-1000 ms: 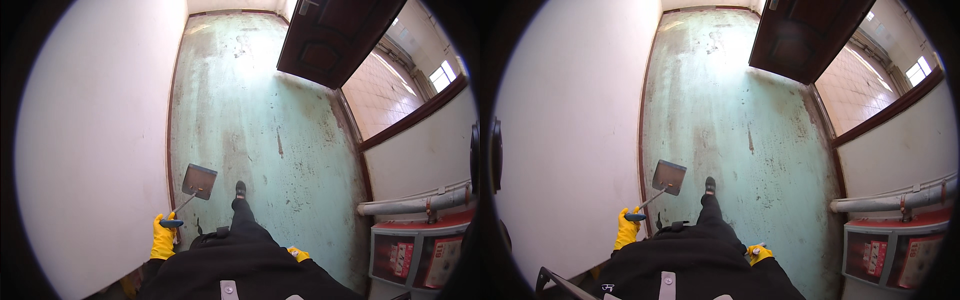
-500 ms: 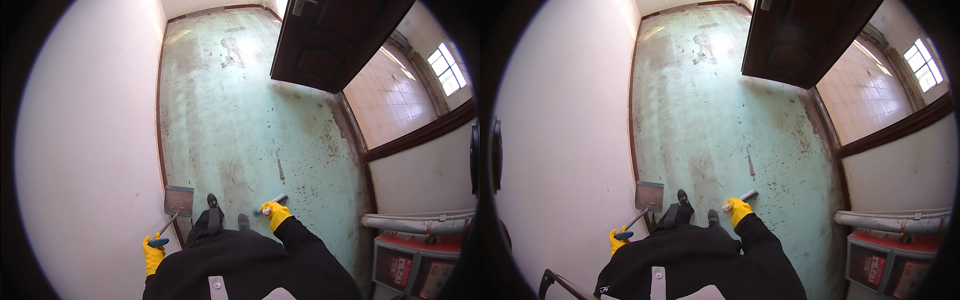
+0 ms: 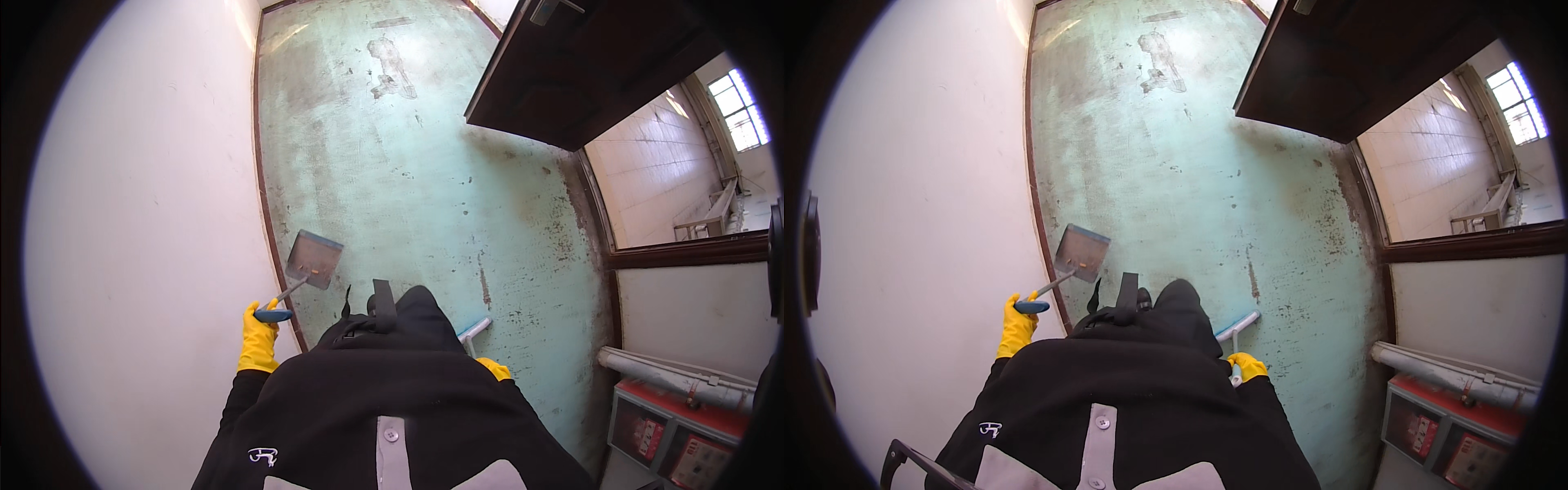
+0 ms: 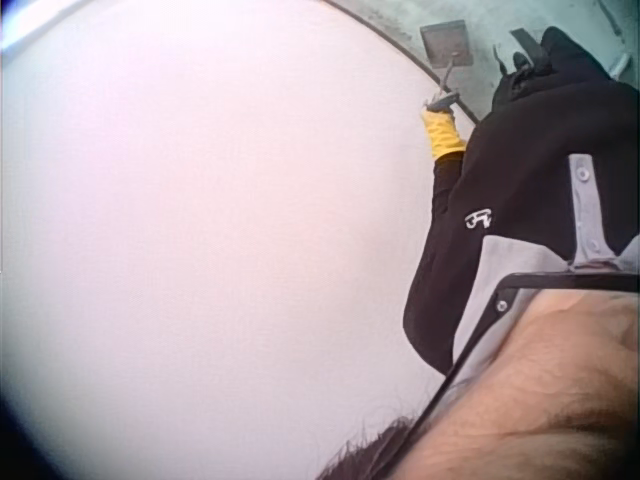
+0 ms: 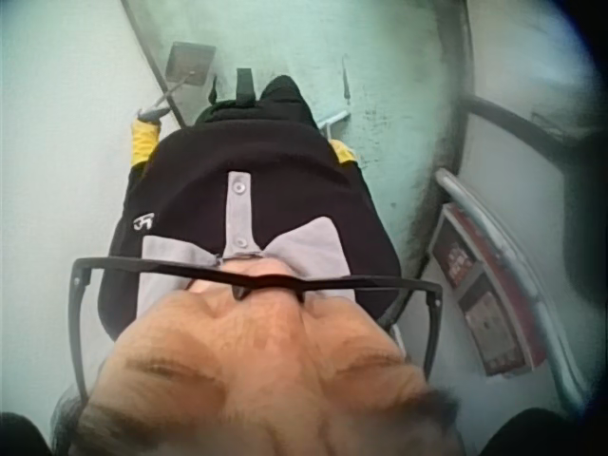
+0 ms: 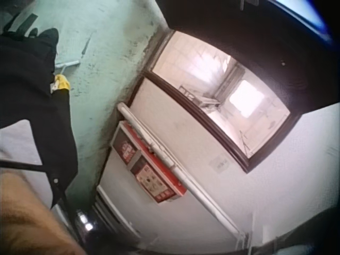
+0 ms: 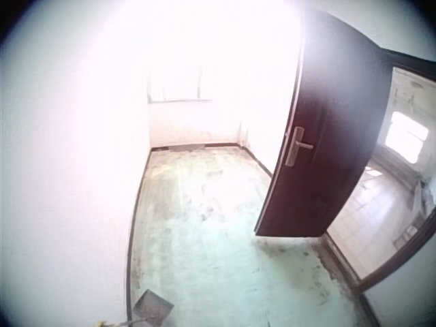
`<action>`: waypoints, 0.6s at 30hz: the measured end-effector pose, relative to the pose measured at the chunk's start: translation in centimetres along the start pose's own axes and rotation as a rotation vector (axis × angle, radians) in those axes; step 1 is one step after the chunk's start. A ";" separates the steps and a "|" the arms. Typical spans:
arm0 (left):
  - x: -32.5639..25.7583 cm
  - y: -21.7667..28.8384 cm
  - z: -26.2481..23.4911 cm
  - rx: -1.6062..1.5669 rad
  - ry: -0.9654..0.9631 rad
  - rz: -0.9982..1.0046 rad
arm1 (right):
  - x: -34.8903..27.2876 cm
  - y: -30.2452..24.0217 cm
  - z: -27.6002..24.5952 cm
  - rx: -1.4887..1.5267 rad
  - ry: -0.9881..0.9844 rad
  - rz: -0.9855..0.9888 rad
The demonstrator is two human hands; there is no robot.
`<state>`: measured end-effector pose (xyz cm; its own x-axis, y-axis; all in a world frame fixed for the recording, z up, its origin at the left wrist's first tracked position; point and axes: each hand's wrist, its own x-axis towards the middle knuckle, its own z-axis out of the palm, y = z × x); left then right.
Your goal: The person puts on yellow rubber gloves, then uses a broom and dustpan to sweep debris along a hallway floor. They walk through the corridor, sweeping toward a collection point and continuing to gather scattered dirt and small items.
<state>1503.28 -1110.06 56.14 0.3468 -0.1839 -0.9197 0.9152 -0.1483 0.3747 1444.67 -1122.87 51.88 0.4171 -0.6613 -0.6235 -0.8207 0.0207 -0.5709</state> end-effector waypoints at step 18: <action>12.2 24.4 23.2 -0.178 -0.027 0.161 | 42.7 -26.7 -16.0 0.981 -0.222 -0.045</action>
<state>1525.09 -1138.42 56.76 0.4878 -0.2171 -0.8455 0.8711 0.0579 0.4877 1478.11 -1163.70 49.01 0.5851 -0.5245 -0.6185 -0.1595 0.6733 -0.7219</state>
